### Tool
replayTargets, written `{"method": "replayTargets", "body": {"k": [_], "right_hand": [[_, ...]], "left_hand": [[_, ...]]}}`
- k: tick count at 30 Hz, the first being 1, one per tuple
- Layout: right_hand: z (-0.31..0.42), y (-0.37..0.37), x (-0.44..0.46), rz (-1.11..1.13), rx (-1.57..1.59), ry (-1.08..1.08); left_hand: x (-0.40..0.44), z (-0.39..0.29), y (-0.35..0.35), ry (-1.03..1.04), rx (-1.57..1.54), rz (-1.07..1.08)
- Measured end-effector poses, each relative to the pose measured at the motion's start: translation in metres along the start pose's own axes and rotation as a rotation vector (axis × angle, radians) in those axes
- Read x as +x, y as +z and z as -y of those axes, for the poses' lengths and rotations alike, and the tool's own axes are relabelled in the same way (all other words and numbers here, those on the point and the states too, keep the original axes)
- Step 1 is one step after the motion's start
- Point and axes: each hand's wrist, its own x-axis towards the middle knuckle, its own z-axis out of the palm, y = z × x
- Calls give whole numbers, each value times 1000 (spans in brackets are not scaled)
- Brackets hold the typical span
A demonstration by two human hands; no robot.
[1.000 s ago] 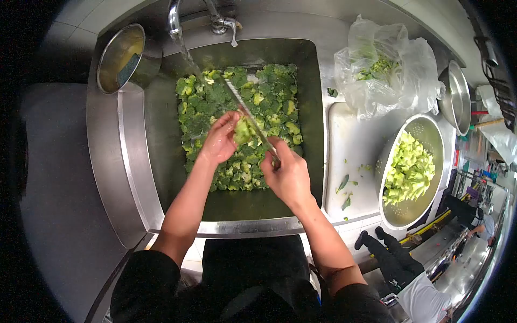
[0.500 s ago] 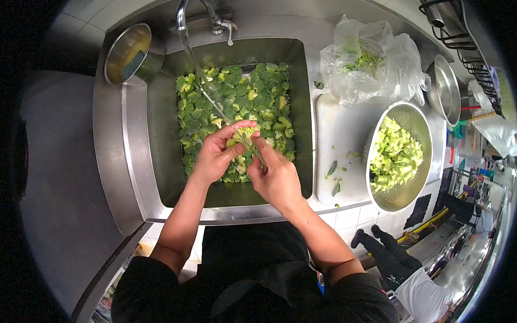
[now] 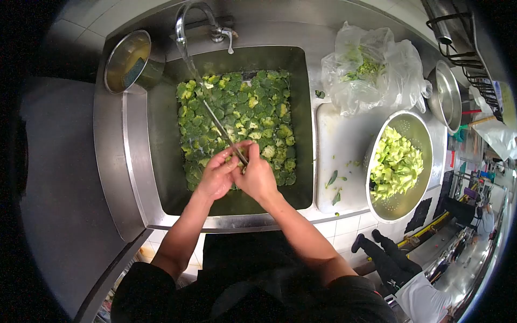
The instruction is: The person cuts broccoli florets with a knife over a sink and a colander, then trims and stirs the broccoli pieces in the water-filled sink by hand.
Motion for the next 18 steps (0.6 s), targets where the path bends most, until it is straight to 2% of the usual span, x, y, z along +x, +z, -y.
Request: {"method": "replayTargets", "body": {"k": [3, 4, 5, 7, 9, 11, 13, 14, 15, 17, 18], "right_hand": [[11, 0, 14, 12, 151, 35], [21, -13, 15, 90, 167, 188], [16, -16, 15, 95, 162, 192], [3, -23, 13, -61, 194, 132], [-4, -40, 10, -155, 207, 174], [-19, -52, 5, -212, 211, 177], [-25, -60, 2, -274, 141, 146], [-28, -61, -1, -286, 199, 175], [-32, -63, -4, -300, 142, 153], [-33, -68, -10, -257, 142, 199], [-32, -70, -13, -255, 152, 182]], "left_hand": [[23, -11, -26, -35, -21, -8], [36, -19, -40, 27, 15, -72], [51, -29, -54, 91, 49, -138], [92, -69, -71, 244, -243, -390], [135, -86, -81, 272, -261, -776], [187, -49, -96, 106, 118, -722], [230, 7, -84, 82, 751, -360], [234, 24, -47, 169, 1186, -376], [254, 61, -44, 83, 1317, -376], [252, 92, -32, 343, 1965, -352], [261, 102, -37, 330, 1962, -366]]}}
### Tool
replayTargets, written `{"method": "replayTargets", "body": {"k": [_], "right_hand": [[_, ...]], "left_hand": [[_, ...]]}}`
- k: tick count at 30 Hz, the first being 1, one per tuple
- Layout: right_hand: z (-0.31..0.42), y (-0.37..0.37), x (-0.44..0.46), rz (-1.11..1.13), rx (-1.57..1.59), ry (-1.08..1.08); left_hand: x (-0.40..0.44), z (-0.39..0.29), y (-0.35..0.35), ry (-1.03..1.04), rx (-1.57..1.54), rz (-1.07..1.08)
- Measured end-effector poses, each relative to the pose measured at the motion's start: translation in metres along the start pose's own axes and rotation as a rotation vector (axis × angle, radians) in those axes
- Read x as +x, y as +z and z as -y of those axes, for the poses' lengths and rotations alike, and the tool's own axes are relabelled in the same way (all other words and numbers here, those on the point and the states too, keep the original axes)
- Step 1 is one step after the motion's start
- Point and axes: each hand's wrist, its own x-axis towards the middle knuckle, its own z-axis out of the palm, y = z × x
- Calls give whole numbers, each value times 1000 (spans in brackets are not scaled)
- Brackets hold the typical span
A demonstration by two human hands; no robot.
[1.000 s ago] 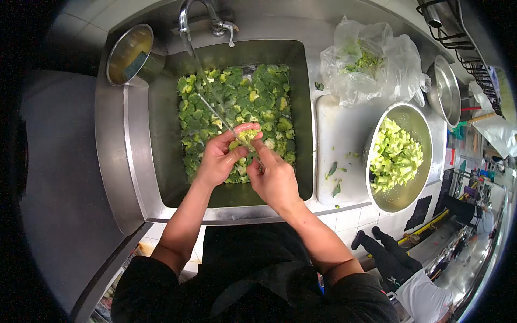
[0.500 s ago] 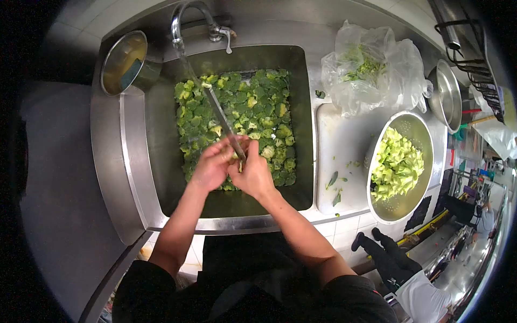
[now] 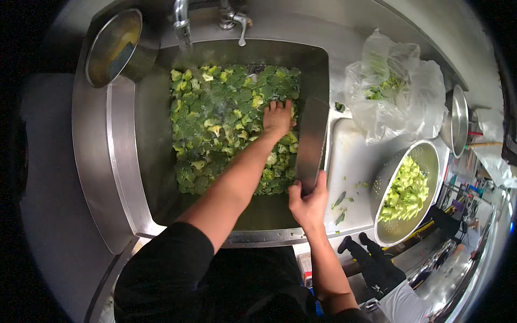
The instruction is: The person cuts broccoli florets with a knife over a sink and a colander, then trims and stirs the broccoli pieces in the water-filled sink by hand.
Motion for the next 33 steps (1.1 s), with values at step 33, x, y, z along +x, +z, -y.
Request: {"method": "replayTargets", "body": {"k": [33], "right_hand": [[124, 5, -35, 246, -15, -460]], "left_hand": [[-201, -14, -266, -108, -1633, -350]]}}
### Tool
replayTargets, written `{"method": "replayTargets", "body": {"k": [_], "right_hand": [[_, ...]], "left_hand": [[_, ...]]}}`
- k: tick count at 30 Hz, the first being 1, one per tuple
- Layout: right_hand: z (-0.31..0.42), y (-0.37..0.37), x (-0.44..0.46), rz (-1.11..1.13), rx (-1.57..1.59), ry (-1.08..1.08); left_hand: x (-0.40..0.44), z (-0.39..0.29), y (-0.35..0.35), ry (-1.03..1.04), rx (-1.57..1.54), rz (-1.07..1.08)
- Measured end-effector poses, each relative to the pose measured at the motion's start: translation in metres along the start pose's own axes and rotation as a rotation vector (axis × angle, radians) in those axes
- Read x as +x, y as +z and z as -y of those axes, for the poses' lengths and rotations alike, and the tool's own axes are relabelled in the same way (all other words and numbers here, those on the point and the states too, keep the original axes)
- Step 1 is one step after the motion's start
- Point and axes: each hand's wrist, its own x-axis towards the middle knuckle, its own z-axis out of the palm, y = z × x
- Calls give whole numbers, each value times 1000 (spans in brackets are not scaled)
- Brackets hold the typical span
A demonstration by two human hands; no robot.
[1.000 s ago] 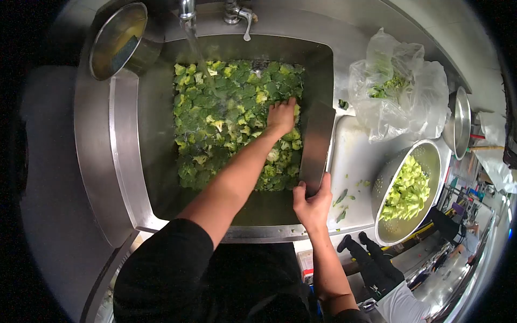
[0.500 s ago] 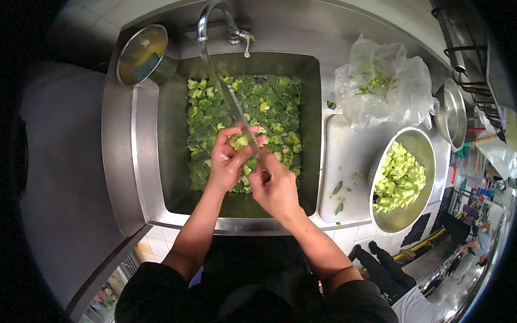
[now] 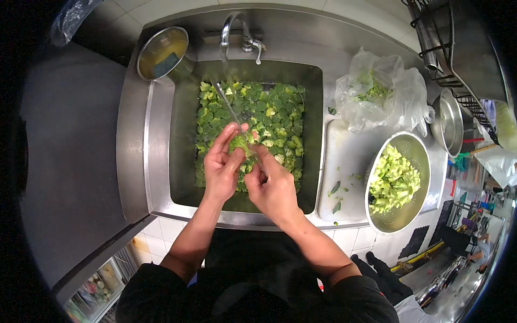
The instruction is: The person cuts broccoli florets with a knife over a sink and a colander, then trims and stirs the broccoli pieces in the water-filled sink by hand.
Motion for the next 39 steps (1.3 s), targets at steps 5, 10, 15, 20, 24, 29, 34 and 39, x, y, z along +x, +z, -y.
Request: {"method": "replayTargets", "body": {"k": [5, 10, 15, 20, 24, 29, 34, 39], "right_hand": [[-3, 8, -4, -11, -33, -34], [-11, 20, -4, 20, 6, 143], [-43, 43, -7, -8, 64, 209], [-75, 53, -10, 8, 119, 373], [-97, 38, -9, -128, 159, 403], [-106, 11, -15, -203, 207, 581], [-113, 7, -31, -177, 104, 642], [-112, 6, -39, -118, -1, 588]], "left_hand": [[-8, -1, -4, -14, 2, 40], [-25, 5, 0, -116, -51, 31], [-30, 37, -34, -300, -173, 40], [-2, 68, -49, -528, -248, -102], [93, 92, -93, -488, -414, -334], [215, 179, -136, -477, -109, -291], [192, 243, -85, -275, 1684, 198], [187, 221, -89, -658, 1047, 153]]}}
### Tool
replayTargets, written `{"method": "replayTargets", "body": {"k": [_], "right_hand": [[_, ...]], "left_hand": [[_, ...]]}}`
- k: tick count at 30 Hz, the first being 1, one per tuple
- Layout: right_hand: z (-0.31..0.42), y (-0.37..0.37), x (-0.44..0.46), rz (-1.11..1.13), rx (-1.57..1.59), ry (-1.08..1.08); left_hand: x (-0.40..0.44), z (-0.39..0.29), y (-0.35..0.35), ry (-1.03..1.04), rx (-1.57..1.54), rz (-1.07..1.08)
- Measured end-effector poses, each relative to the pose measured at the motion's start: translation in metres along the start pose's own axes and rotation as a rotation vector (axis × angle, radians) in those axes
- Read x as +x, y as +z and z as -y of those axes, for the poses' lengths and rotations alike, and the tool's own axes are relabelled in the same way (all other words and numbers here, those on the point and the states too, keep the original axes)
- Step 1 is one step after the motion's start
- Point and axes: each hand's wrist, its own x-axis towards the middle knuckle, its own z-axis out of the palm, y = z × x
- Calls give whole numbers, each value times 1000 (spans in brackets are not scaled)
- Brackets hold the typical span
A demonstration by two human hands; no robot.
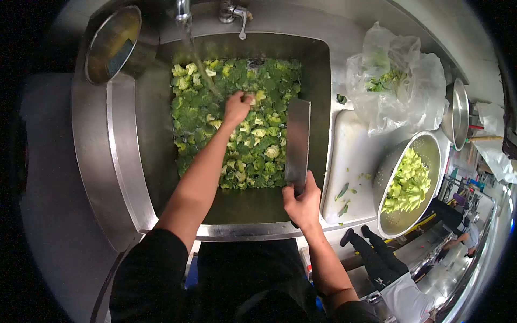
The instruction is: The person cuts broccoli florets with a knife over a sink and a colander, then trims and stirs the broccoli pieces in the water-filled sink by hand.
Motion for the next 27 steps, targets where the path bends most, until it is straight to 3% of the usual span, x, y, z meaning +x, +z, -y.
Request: {"method": "replayTargets", "body": {"k": [2, 3, 5, 8, 16, 18, 22, 27], "right_hand": [[-13, 2, 4, 22, 66, -2], [-11, 3, 7, 23, 73, -7], [-1, 8, 18, 27, 46, -82], [13, 15, 29, 40, 69, -102], [21, 8, 39, 11, 22, -186], [24, 8, 37, -21, -17, -243], [47, 10, 38, -94, -126, -416], [47, 18, 54, -102, -104, -528]], "left_hand": [[-36, -7, -11, -22, -506, -155], [-52, -5, -16, -18, -501, -161], [-78, 2, -26, 98, -1130, 185], [-97, 12, -21, 200, -1365, 159], [-109, 5, -14, 263, -1413, 79], [-131, -18, -19, 374, -1305, 278], [-157, -40, -3, 493, -1231, 331], [-183, -49, 12, 421, -1285, 274]]}}
